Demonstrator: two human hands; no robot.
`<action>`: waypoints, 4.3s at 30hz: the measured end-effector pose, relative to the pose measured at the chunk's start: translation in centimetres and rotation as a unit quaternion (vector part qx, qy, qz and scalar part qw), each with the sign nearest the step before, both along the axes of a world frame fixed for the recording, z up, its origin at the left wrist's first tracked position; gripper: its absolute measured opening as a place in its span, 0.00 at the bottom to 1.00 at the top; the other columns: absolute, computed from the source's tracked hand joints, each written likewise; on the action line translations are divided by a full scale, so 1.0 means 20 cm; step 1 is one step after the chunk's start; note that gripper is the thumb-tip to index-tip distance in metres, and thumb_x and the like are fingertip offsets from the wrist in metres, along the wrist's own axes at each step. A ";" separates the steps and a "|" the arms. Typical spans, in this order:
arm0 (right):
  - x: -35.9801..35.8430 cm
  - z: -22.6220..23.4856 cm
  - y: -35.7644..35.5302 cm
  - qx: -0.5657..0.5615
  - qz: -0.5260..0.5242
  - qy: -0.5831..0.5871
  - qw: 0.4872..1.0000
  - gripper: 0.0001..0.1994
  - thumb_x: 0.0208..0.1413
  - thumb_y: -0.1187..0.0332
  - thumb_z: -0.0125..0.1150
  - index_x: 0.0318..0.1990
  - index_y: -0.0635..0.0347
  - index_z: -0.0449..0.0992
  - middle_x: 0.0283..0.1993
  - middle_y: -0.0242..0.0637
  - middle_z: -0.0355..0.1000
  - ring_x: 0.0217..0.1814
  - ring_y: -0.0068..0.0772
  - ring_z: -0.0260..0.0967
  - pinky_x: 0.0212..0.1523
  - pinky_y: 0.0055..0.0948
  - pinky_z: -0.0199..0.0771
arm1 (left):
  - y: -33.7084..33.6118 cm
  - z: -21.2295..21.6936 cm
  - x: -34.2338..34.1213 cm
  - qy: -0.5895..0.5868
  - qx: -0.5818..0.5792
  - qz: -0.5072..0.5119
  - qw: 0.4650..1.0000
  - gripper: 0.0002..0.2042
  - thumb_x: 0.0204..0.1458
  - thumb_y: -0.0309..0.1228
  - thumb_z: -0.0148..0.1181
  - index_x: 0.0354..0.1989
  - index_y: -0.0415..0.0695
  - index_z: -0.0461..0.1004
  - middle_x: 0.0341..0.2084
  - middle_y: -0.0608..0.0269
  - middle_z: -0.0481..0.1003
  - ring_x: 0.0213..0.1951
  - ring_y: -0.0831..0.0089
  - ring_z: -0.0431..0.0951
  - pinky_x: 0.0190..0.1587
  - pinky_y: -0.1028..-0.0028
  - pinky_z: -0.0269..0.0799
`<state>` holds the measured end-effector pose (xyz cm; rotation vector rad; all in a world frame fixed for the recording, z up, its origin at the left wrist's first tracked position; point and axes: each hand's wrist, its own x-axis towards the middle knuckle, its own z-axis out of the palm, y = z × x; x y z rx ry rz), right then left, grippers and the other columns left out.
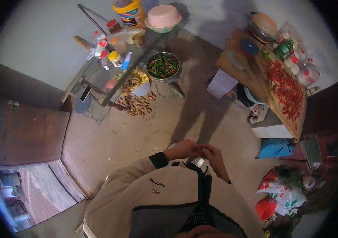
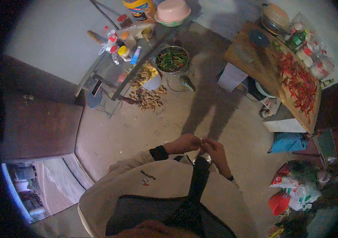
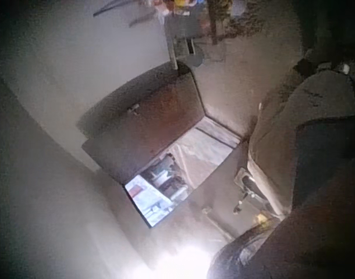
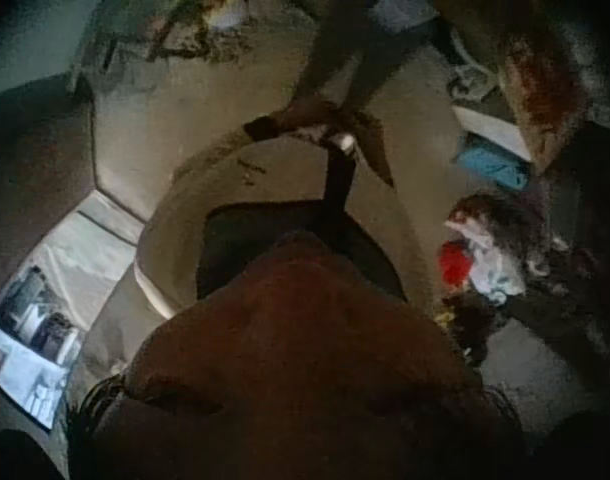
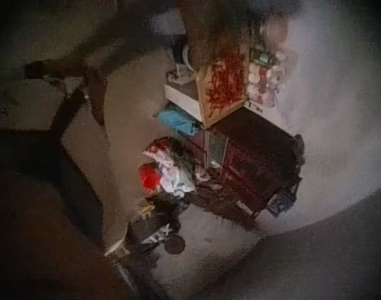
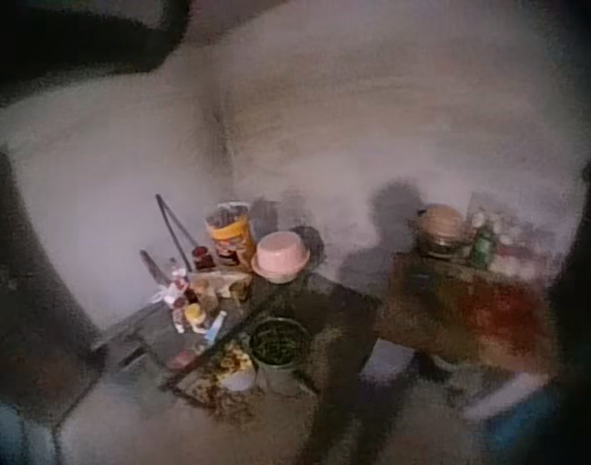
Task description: The person washes their hands outdoors, then moves inside to a kitchen area. They pick up a basket of red chili peppers and place them on a wooden table. They then pick up a plastic bag containing a red substance and pour it into a large metal bowl containing dried herbs.
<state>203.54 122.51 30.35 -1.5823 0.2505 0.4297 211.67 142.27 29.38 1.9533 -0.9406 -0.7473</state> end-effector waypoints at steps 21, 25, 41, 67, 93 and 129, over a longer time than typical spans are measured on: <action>-1.39 -0.26 -0.87 -0.220 -0.414 0.063 0.881 0.13 0.58 0.69 0.57 0.50 0.56 0.77 0.48 0.41 0.77 0.48 0.41 0.74 0.49 0.35 0.74 | -1.22 -0.49 -0.32 -0.079 0.011 -0.187 0.979 0.12 0.56 0.36 0.56 0.38 0.39 0.78 0.23 0.50 0.77 0.29 0.58 0.80 0.34 0.66 0.74; -2.22 -0.62 -1.17 -0.280 -0.446 0.047 0.849 0.13 0.61 0.65 0.53 0.51 0.56 0.77 0.48 0.39 0.78 0.49 0.41 0.75 0.50 0.36 0.75 | -1.70 -0.55 -0.71 -0.036 0.095 -0.266 0.958 0.11 0.55 0.35 0.57 0.37 0.39 0.78 0.24 0.51 0.78 0.29 0.59 0.79 0.34 0.66 0.74; -3.19 -1.14 -1.92 -0.066 -0.612 0.268 0.742 0.13 0.53 0.65 0.59 0.45 0.57 0.80 0.42 0.39 0.79 0.44 0.43 0.76 0.44 0.41 0.76 | -3.92 -1.02 -1.49 0.072 0.231 -0.557 0.794 0.09 0.50 0.34 0.61 0.33 0.40 0.79 0.25 0.55 0.78 0.27 0.64 0.77 0.32 0.66 0.72; -4.09 -1.18 -3.58 0.035 -0.706 0.308 0.637 0.14 0.57 0.64 0.57 0.46 0.59 0.80 0.41 0.39 0.79 0.40 0.35 0.76 0.43 0.35 0.76 | -7.53 -1.01 -3.11 -0.330 -0.067 -0.373 0.864 0.18 0.51 0.37 0.63 0.46 0.38 0.75 0.39 0.46 0.77 0.43 0.52 0.76 0.47 0.57 0.71; -3.81 -1.18 -3.79 0.191 -0.816 0.300 0.455 0.14 0.58 0.62 0.59 0.43 0.64 0.80 0.34 0.37 0.79 0.31 0.28 0.75 0.33 0.32 0.76 | -8.63 -0.87 -3.42 -0.359 -0.116 -0.261 0.889 0.12 0.50 0.32 0.59 0.41 0.40 0.75 0.33 0.45 0.78 0.35 0.42 0.78 0.38 0.51 0.73; -5.15 0.42 -3.79 -0.410 -0.850 0.123 0.308 0.11 0.55 0.65 0.64 0.43 0.60 0.80 0.40 0.45 0.77 0.37 0.42 0.76 0.38 0.37 0.74 | -5.79 0.22 -5.14 0.102 -0.221 -0.878 0.411 0.11 0.52 0.25 0.59 0.43 0.36 0.72 0.39 0.44 0.74 0.40 0.43 0.75 0.41 0.57 0.71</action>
